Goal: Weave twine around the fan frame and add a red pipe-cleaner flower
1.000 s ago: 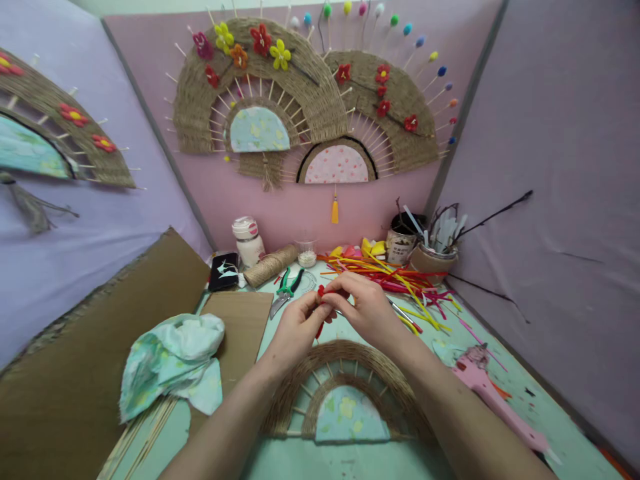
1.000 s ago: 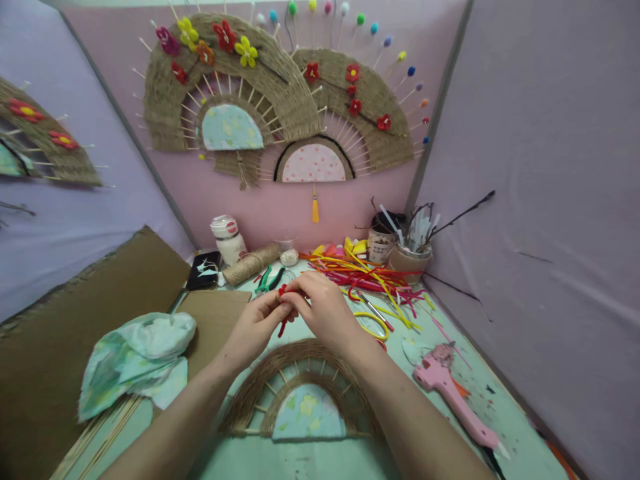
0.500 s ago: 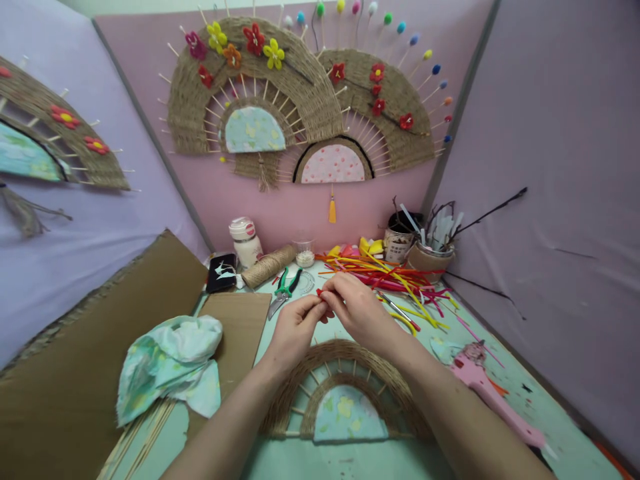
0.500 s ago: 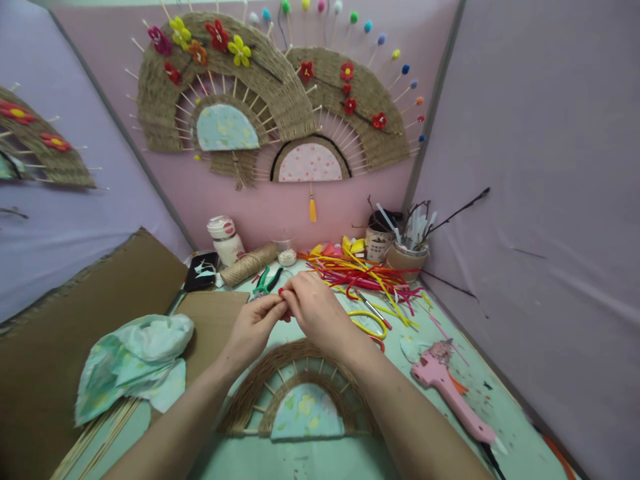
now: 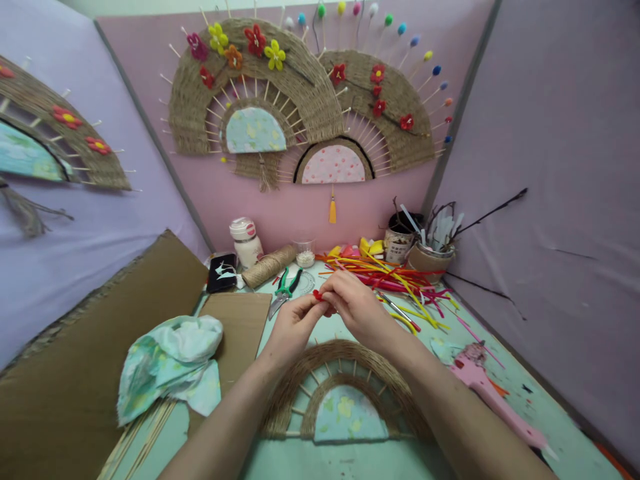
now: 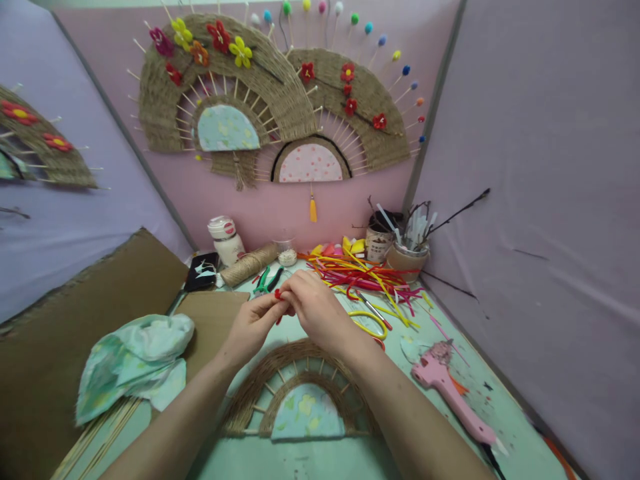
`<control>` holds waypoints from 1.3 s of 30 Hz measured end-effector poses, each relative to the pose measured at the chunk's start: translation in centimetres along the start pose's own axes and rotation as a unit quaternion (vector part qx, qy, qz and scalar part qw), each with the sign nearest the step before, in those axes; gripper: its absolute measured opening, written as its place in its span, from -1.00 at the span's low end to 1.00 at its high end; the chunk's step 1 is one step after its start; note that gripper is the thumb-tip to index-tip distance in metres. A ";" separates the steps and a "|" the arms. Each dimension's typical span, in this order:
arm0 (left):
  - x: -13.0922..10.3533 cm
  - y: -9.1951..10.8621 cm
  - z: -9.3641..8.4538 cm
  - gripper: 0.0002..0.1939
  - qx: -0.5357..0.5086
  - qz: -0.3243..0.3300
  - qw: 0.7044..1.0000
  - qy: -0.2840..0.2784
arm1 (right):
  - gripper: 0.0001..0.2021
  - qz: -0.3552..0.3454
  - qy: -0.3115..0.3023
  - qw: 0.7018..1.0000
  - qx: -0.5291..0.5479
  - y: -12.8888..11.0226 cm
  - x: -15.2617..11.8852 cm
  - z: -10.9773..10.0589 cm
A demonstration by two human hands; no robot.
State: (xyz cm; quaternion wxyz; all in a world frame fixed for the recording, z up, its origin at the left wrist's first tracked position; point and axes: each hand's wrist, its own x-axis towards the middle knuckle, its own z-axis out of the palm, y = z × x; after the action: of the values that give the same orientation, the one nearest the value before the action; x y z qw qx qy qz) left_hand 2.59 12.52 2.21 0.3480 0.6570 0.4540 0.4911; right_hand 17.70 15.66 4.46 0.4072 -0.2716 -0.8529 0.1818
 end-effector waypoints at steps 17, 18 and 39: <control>0.0 -2.0 -0.9 -0.84 0.134 0.174 0.967 0.127 | -0.87 0.052 0.025 0.998 0.035 -0.1 -0.1 -0.9; 0.0 -2.0 -0.9 -0.84 0.136 0.170 0.968 0.128 | -0.84 0.041 0.018 0.998 0.033 -0.1 -0.1 -0.9; -0.3 -0.4 0.2 -0.82 0.031 0.063 0.990 0.121 | -0.91 0.011 0.080 0.995 0.058 -0.3 -0.1 0.2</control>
State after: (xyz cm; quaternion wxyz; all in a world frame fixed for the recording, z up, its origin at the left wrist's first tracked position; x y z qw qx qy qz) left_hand 2.68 12.37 1.64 0.2384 0.6305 0.4657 0.5734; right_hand 17.53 15.30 4.42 0.4874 -0.2705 -0.8024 0.2131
